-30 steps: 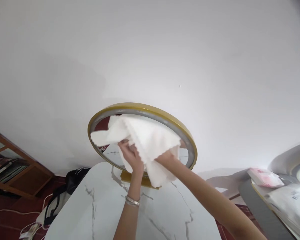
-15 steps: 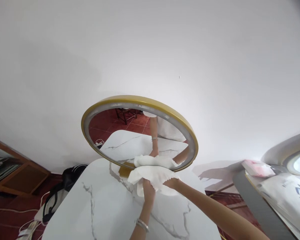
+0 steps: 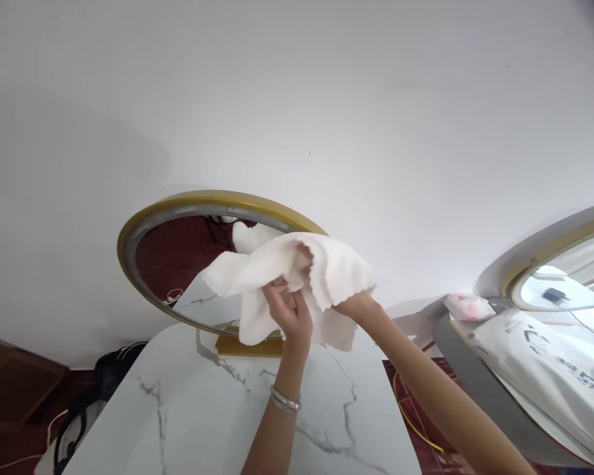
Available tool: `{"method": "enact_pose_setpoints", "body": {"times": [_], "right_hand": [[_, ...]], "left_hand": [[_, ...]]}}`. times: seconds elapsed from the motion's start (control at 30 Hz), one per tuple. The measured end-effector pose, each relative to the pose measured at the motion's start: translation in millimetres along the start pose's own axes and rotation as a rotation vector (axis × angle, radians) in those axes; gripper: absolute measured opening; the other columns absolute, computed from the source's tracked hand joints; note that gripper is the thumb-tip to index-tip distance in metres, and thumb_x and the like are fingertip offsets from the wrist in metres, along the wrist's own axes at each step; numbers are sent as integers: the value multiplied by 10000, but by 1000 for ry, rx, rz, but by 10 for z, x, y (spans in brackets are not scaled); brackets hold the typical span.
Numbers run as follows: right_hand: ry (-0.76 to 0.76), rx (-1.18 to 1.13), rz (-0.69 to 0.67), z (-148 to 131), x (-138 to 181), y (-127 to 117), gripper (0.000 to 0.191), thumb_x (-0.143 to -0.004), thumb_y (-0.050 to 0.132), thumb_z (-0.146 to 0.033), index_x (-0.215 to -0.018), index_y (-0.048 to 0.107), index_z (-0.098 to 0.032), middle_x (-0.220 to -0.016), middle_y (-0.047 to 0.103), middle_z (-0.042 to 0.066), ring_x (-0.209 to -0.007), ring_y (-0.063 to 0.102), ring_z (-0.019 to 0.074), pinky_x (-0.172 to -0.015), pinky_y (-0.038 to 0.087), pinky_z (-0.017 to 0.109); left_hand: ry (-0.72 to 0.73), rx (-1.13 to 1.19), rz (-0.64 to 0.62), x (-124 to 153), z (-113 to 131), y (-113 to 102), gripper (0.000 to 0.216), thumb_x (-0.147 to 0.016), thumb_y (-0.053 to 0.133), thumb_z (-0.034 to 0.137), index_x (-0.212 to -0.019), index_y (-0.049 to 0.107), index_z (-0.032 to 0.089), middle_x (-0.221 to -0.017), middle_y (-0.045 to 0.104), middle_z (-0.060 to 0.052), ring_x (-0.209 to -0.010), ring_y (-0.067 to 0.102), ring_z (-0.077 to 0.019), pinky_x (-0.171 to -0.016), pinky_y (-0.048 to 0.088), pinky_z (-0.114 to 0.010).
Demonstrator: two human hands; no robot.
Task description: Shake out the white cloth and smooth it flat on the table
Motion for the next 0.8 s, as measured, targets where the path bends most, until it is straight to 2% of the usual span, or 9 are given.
{"method": "enact_pose_setpoints", "body": {"times": [0.1, 0.2, 0.27, 0.4, 0.5, 0.57, 0.63, 0.73, 0.8], "right_hand": [[-131, -53, 93, 40, 151, -51, 205, -868, 457, -248, -1005, 609, -228, -1217, 577, 109, -1184, 493, 278, -963, 441, 487], [-2, -41, 210, 138, 631, 103, 199, -900, 379, -208, -904, 578, -204, -1044, 595, 138, -1045, 563, 276, -865, 500, 475], [70, -32, 180, 145, 1040, 311, 215, -913, 363, -199, -879, 575, -209, -857, 594, 115, -858, 597, 263, -728, 535, 431], [101, -59, 60, -35, 1809, 672, 245, -940, 359, -222, -1000, 597, -216, -793, 619, 84, -709, 609, 230, -618, 540, 361], [90, -117, -64, -182, 2290, 757, 259, -956, 371, -261, -1077, 599, -249, -841, 661, 61, -703, 638, 202, -620, 547, 321], [113, -145, -116, -210, 2558, 734, 263, -963, 360, -268, -1068, 601, -260, -810, 662, 50, -689, 644, 199, -622, 553, 324], [181, -168, -129, -185, 2751, 679, 248, -960, 375, -286, -1087, 584, -248, -822, 654, 65, -747, 653, 224, -683, 568, 374], [371, -324, -105, -106, 2845, 603, 279, -930, 470, -335, -1190, 504, -241, -1069, 612, 112, -1015, 619, 262, -842, 554, 443], [533, -519, -47, -57, 2784, 571, 423, -894, 543, -366, -1276, 405, -248, -1213, 535, 127, -1053, 603, 243, -842, 564, 419]], "left_hand": [[78, -26, -91, 144, 63, 121, 95, -886, 510, 229, -795, 510, 202, -818, 567, -38, -814, 584, -163, -743, 495, -303], [79, -88, -253, 562, -87, 83, 84, -880, 525, 241, -831, 576, 196, -842, 618, -72, -882, 609, -205, -785, 505, -345], [14, -129, -331, 908, -283, -57, 150, -883, 520, 299, -912, 615, 186, -915, 653, -110, -968, 620, -248, -832, 505, -390], [-310, -195, -529, 1573, -712, -582, 278, -884, 491, 419, -937, 635, 187, -939, 683, -117, -932, 651, -254, -818, 518, -392], [-568, -249, -520, 1906, -895, -1133, 320, -847, 514, 498, -775, 603, 199, -1021, 693, -123, -1007, 643, -266, -853, 507, -380], [-685, -295, -465, 2018, -930, -1493, 360, -795, 557, 551, -714, 581, 201, -1126, 677, -134, -1105, 608, -297, -892, 494, -393], [-774, -316, -496, 2059, -917, -1773, 388, -747, 595, 585, -704, 590, 199, -1084, 696, -121, -1070, 626, -303, -872, 507, -392], [-855, -299, -611, 2041, -861, -2001, 413, -707, 623, 606, -709, 613, 194, -921, 720, -86, -946, 666, -279, -831, 527, -374], [-879, -299, -630, 2016, -830, -2061, 416, -695, 628, 610, -714, 617, 194, -946, 719, -89, -973, 660, -281, -858, 519, -377]]}}
Point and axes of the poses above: each hand's wrist, its own x-axis away from the middle knuckle, its own y-axis out of the palm, z = x × y, the point moved 2 cm from there along -x, towards the middle knuckle
